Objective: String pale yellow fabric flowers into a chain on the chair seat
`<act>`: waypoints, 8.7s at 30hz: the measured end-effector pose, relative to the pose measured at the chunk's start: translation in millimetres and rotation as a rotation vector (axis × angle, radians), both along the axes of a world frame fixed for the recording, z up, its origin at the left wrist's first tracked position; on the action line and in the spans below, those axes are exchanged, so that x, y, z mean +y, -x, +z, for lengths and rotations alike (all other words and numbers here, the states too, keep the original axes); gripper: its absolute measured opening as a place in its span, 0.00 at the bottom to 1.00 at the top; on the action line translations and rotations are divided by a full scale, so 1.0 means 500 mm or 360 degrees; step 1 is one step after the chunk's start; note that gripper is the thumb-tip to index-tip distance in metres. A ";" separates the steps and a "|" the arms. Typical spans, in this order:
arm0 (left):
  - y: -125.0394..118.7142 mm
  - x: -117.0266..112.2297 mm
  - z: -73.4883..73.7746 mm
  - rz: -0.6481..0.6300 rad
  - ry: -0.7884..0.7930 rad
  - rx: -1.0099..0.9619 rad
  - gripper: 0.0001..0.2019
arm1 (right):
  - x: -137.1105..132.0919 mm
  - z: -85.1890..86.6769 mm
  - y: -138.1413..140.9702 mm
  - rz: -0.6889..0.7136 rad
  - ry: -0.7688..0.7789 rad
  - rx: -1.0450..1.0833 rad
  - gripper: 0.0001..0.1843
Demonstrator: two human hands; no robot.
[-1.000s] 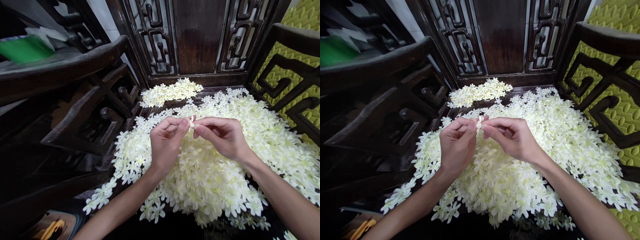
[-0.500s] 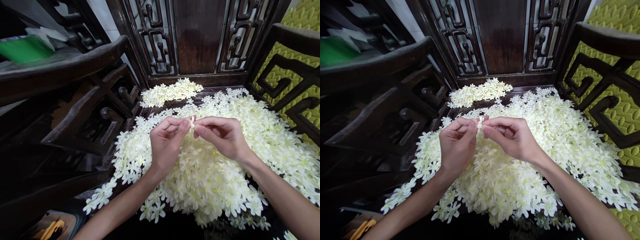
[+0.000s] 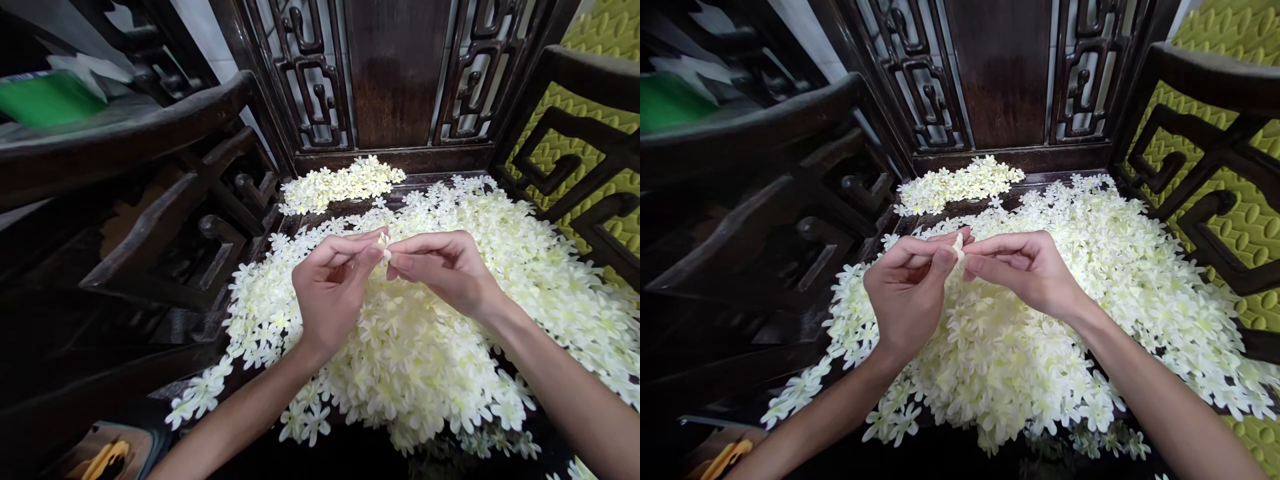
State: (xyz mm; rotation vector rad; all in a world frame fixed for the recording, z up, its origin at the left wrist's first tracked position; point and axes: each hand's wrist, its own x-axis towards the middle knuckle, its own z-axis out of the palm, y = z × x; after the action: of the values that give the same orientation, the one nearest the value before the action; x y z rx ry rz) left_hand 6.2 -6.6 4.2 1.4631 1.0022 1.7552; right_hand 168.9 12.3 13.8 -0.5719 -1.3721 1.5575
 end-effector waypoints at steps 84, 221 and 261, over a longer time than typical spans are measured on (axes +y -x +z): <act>-0.002 -0.001 -0.011 -0.0213 0.0444 -0.0250 0.07 | -0.017 -0.005 0.016 -0.0583 -0.0392 -0.0385 0.04; 0.007 0.001 -0.002 -0.0395 0.0608 -0.0455 0.04 | -0.013 -0.001 0.011 -0.0459 -0.0455 -0.0326 0.11; 0.007 -0.001 0.000 -0.0398 0.0554 -0.0485 0.03 | -0.015 0.004 0.013 -0.0445 -0.0451 -0.0330 0.10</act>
State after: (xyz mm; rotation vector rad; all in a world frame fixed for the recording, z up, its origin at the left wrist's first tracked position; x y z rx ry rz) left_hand 2.8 -7.1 4.3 1.0186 0.8690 1.4799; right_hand 162.7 4.8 15.8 -0.7283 -1.5611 1.0813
